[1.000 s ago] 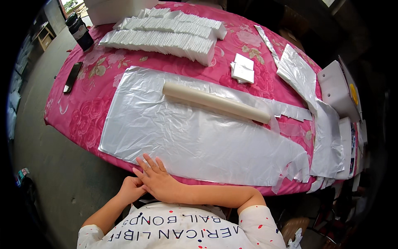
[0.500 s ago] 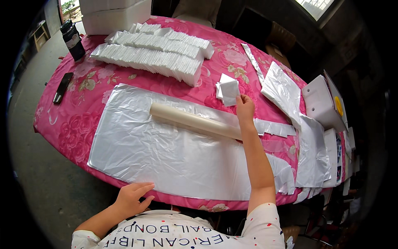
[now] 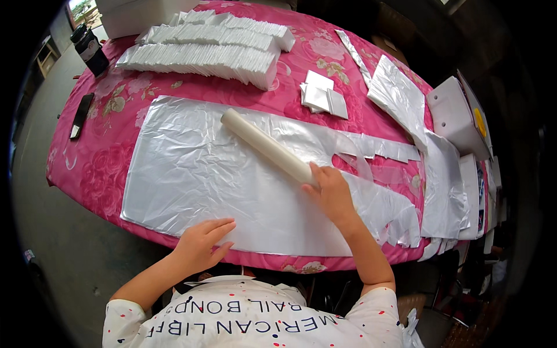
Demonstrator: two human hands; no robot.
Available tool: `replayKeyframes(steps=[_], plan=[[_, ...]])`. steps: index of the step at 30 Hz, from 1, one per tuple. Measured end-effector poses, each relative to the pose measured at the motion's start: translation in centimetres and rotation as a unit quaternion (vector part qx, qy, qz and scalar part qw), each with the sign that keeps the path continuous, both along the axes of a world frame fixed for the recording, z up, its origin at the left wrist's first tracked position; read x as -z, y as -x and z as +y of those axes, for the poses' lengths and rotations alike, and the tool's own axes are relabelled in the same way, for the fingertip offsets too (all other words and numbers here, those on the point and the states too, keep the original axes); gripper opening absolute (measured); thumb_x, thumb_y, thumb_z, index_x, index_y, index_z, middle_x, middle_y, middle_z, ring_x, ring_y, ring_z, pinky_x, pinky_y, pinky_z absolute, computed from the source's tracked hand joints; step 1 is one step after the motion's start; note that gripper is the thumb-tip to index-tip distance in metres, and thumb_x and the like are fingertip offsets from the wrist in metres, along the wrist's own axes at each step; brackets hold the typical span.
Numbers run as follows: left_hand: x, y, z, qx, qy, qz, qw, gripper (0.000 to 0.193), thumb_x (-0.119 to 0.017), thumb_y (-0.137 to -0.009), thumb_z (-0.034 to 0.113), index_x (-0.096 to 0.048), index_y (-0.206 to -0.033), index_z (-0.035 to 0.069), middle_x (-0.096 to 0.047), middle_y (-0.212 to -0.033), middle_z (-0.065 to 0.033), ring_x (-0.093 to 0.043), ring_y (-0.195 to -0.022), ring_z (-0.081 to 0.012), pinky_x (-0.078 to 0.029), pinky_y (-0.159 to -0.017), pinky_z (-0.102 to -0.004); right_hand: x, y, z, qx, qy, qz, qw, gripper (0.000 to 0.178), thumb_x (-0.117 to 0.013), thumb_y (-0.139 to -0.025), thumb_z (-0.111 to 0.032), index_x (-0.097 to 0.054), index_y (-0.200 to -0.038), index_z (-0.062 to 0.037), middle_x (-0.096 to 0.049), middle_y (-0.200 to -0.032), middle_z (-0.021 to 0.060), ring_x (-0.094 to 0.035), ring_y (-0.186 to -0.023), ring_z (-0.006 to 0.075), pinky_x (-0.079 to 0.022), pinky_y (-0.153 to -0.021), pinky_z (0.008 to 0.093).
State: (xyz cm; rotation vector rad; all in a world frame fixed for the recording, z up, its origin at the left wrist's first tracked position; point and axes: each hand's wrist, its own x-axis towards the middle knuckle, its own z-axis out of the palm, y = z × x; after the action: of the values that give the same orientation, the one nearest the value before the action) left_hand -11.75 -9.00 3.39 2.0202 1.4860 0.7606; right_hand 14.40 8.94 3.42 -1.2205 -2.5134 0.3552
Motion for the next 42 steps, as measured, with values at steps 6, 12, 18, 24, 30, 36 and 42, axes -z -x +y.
replayKeyframes(steps=[6, 12, 18, 24, 30, 36, 42], plan=[[1.1, -6.1, 4.6, 0.046, -0.034, 0.041, 0.998, 0.072, -0.065, -0.077, 0.032, -0.035, -0.134, 0.001, -0.018, -0.144, -0.0256, -0.020, -0.132, -0.0438, -0.024, -0.106, -0.0464, 1.0, -2.2, -9.0, -0.084, 0.071, 0.009, 0.994, 0.058, -0.059, -0.083, -0.037, -0.046, -0.128, -0.0022, -0.042, -0.130, 0.0205, -0.039, -0.120, 0.0360, -0.032, -0.099, 0.0434], [0.7, -8.9, 6.2, 0.139, -0.049, 0.134, 0.980, 0.075, -0.058, -0.080, 0.044, -0.033, -0.136, 0.001, -0.011, -0.144, -0.0300, -0.012, -0.134, -0.0452, -0.019, -0.108, -0.0480, 2.8, -12.3, -4.0, 0.027, -0.041, -0.149, 0.988, 0.065, -0.056, -0.083, -0.042, -0.039, -0.133, -0.0057, -0.032, -0.140, 0.0192, -0.025, -0.131, 0.0356, -0.018, -0.107, 0.0494], [1.6, -10.7, 6.6, 0.125, -0.046, 0.048, 0.990, 0.081, -0.060, -0.079, 0.041, -0.025, -0.137, -0.003, -0.008, -0.144, -0.0315, -0.011, -0.134, -0.0460, -0.018, -0.108, -0.0481, -2.3, -23.0, 7.5, 0.237, -0.144, -0.326, 0.904, 0.054, -0.059, -0.081, -0.039, -0.051, -0.119, -0.0026, -0.050, -0.121, 0.0174, -0.039, -0.120, 0.0360, -0.024, -0.102, 0.0553], [3.0, -10.6, 6.7, 0.107, -0.069, 0.009, 0.992, 0.085, -0.061, -0.079, 0.040, -0.019, -0.139, -0.004, -0.006, -0.144, -0.0314, -0.010, -0.134, -0.0469, -0.018, -0.108, -0.0477, -4.0, -18.2, 6.4, 0.196, -0.188, -0.078, 0.959, 0.036, -0.063, -0.079, -0.024, -0.059, -0.106, -0.0001, -0.063, -0.098, 0.0144, -0.055, -0.098, 0.0329, -0.039, -0.089, 0.0446], [2.2, -12.1, 7.2, 0.113, -0.058, 0.053, 0.991, 0.083, -0.059, -0.080, 0.041, -0.021, -0.138, -0.005, -0.008, -0.145, -0.0301, -0.010, -0.134, -0.0463, -0.017, -0.109, -0.0474, 1.3, -7.1, -7.9, -0.106, 0.101, 0.023, 0.989, 0.059, -0.062, -0.081, -0.027, -0.042, -0.130, -0.0020, -0.035, -0.139, 0.0186, -0.032, -0.129, 0.0339, -0.027, -0.106, 0.0422], [1.3, -14.0, 7.1, 0.115, -0.067, 0.101, 0.986, 0.077, -0.059, -0.079, 0.041, -0.032, -0.131, -0.009, -0.017, -0.143, -0.0298, -0.012, -0.135, -0.0431, -0.018, -0.109, -0.0454, 3.2, -13.2, -5.4, 0.031, -0.002, -0.076, 0.997, 0.063, -0.056, -0.083, -0.032, -0.035, -0.135, -0.0010, -0.029, -0.143, 0.0178, -0.027, -0.132, 0.0326, -0.021, -0.108, 0.0420], [1.3, -15.2, 7.9, 0.104, -0.079, 0.114, 0.985, 0.076, -0.060, -0.078, 0.039, -0.034, -0.130, -0.010, -0.018, -0.142, -0.0292, -0.015, -0.135, -0.0419, -0.020, -0.109, -0.0440, 4.4, -26.1, -3.1, 0.207, -0.059, -0.105, 0.971, 0.056, -0.052, -0.087, -0.031, -0.039, -0.134, -0.0021, -0.032, -0.141, 0.0176, -0.032, -0.129, 0.0343, -0.023, -0.106, 0.0431]])
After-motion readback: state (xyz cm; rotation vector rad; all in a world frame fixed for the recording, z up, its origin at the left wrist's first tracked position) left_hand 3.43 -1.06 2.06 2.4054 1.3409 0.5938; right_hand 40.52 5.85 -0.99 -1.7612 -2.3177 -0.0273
